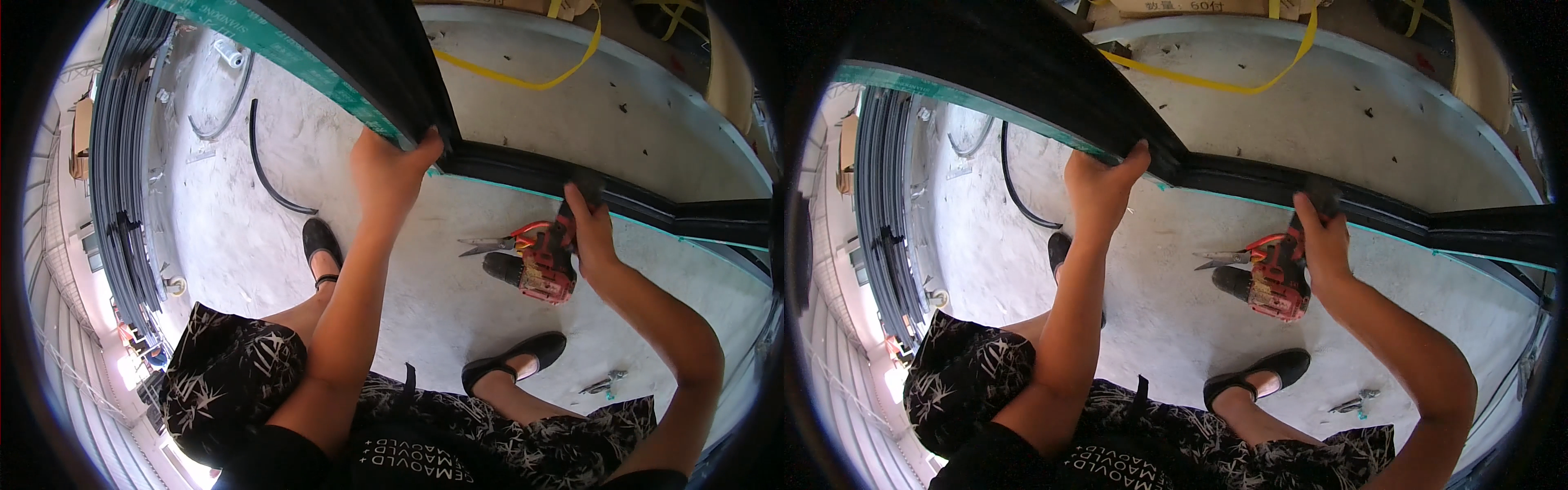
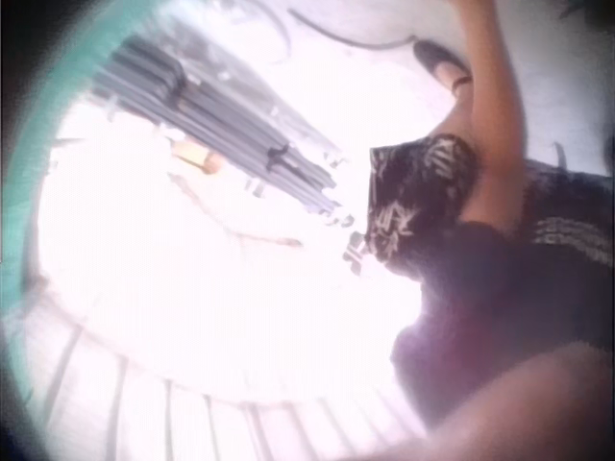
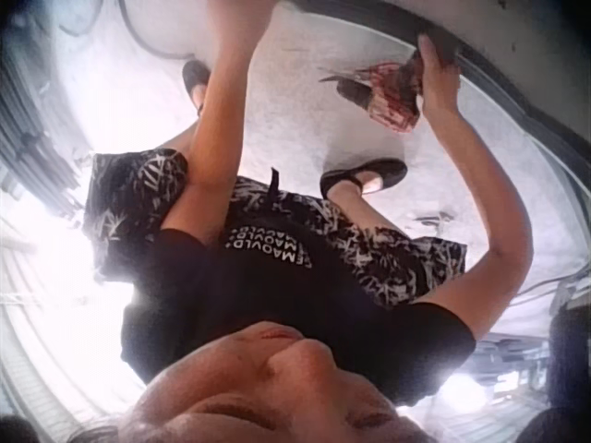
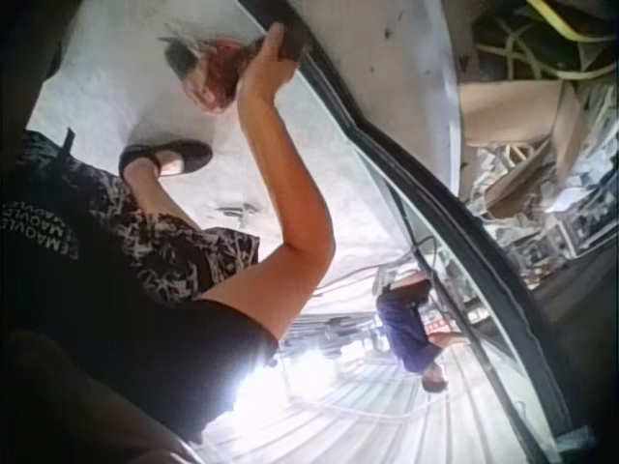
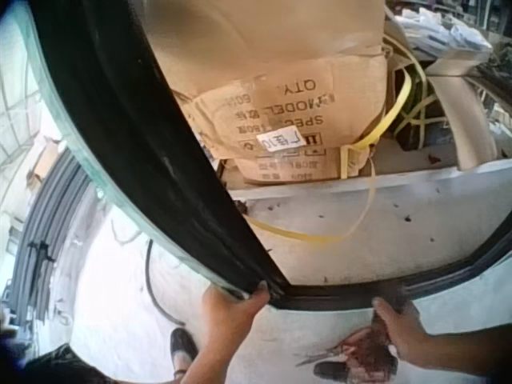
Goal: The person installs a black rubber seal along the interior edge of a large metal door frame. They press the rubber strip into the track by hand, cut the excess length using a pair of shears, and then use a red electric drill to secure a corner screw into the frame.
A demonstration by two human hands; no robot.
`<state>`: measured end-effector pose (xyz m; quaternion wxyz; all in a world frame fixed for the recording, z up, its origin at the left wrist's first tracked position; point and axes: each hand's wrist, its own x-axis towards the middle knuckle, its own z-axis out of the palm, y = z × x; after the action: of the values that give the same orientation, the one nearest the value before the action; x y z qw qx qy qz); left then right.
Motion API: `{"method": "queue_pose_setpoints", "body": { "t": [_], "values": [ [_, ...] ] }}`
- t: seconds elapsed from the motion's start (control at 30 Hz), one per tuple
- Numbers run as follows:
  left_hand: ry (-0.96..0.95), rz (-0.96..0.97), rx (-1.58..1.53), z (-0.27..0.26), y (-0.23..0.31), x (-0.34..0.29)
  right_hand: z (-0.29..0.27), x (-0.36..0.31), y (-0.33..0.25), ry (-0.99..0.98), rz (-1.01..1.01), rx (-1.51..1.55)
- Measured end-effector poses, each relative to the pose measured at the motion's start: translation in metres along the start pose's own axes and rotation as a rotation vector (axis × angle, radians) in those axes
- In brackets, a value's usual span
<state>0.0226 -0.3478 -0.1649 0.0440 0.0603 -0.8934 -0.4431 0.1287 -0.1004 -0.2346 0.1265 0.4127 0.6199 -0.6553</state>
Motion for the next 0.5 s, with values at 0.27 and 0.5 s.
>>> {"method": "queue_pose_setpoints", "body": {
  "t": [0.27, 0.5],
  "values": [
    [-0.006, 0.023, -0.058, -0.003, 0.003, 0.002, -0.056, -0.022, 0.021, -0.120, 0.267, -0.205],
    [-0.011, -0.031, -0.039, -0.004, 0.011, 0.003, -0.061, -0.045, -0.008, -0.527, -1.199, -1.626]
  ]
}}
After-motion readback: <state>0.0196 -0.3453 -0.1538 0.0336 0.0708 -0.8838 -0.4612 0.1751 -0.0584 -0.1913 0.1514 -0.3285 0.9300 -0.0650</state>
